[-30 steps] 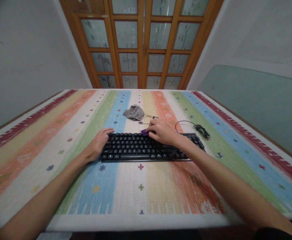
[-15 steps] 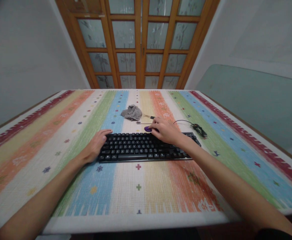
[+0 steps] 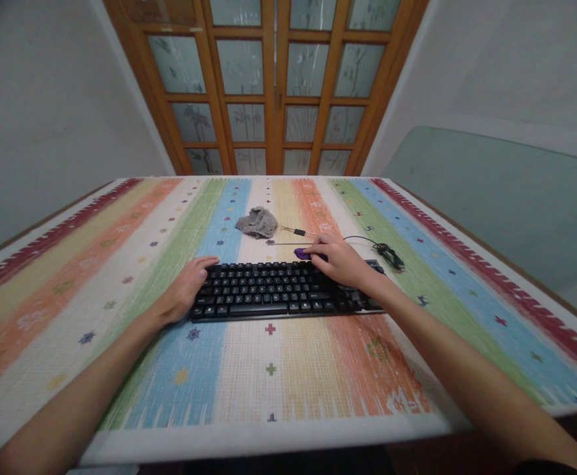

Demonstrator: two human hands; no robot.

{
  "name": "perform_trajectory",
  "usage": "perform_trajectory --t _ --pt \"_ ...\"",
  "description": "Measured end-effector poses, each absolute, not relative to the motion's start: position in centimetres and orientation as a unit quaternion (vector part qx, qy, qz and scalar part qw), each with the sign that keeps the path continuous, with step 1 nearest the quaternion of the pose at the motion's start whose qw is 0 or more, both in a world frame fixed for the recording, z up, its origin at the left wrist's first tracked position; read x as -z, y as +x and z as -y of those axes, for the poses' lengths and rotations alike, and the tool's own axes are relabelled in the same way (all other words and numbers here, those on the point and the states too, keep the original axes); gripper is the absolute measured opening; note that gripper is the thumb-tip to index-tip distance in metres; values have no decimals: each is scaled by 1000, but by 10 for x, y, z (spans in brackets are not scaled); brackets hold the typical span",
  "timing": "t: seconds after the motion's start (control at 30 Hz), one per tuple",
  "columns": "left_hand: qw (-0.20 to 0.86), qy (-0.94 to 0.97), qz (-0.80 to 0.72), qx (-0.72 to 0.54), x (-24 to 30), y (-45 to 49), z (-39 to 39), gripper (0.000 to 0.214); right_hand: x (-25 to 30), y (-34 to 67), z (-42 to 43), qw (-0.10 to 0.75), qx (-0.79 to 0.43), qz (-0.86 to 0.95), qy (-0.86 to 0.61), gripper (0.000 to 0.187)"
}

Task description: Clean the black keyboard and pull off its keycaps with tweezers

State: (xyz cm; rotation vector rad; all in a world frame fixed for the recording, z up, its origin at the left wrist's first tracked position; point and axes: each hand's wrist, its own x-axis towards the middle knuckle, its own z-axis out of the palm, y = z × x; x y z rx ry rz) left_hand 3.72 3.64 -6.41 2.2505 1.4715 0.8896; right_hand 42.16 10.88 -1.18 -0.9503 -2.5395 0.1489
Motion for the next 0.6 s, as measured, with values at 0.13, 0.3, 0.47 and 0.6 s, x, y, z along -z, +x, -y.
perform_trajectory --t 0.13,0.3,0.47,0.6 --pt "151 787 -512 -308 65 36 -37 58 20 431 -108 190 -68 928 -312 33" --pt "147 790 -512 -304 64 36 -37 59 18 435 -105 176 -67 933 -306 30" --pt "153 786 -514 -308 64 36 -37 60 8 433 -105 202 -37 918 -340 35" --pt "154 785 -513 -310 65 36 -37 59 14 436 -105 173 -28 924 -340 33"
